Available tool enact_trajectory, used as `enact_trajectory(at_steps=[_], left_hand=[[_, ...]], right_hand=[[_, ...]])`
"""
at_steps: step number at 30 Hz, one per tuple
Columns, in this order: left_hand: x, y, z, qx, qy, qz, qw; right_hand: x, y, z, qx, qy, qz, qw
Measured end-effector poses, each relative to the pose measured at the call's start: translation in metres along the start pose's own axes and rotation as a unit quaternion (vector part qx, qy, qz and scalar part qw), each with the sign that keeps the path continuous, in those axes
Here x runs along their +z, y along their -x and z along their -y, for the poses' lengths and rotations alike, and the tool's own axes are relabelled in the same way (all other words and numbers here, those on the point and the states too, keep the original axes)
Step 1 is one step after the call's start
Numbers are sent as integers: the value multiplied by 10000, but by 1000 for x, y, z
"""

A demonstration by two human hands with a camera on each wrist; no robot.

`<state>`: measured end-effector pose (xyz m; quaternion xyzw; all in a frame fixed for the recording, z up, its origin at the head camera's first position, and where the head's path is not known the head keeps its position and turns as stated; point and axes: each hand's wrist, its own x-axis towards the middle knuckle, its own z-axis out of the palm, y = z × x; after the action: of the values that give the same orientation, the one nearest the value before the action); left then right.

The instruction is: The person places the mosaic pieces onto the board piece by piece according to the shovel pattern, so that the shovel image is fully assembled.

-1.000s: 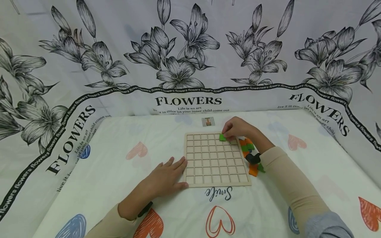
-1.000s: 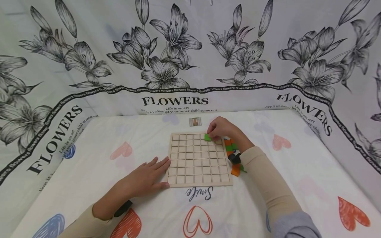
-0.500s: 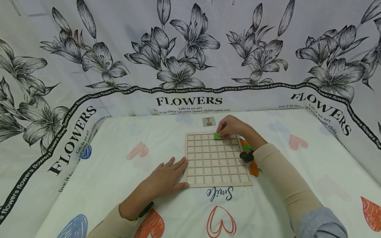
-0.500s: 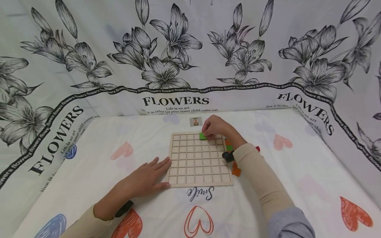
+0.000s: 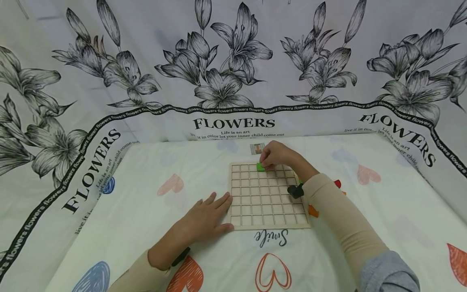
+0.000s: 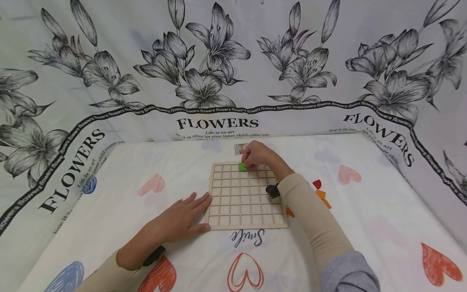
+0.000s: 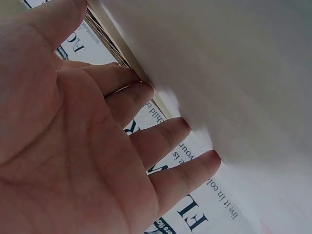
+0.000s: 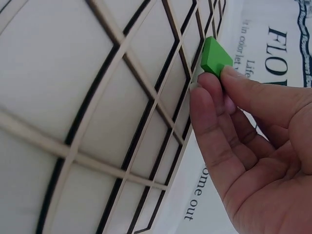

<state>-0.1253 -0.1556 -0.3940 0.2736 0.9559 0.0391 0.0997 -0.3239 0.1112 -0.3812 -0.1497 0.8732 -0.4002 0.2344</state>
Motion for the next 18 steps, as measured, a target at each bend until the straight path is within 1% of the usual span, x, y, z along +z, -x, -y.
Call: enact_trajectory(at_steps=[8, 14, 18], left_hand=[[-1, -1, 0, 34, -31, -28, 10000], [-2, -1, -1, -32, 28, 26, 10000], [-1, -2, -2, -91, 16, 67, 9999]], right_hand=[[6, -5, 8, 30, 236, 15, 9997], [12, -8, 11, -153, 381, -81, 9991], [15, -8, 15, -268, 723, -242, 9967]])
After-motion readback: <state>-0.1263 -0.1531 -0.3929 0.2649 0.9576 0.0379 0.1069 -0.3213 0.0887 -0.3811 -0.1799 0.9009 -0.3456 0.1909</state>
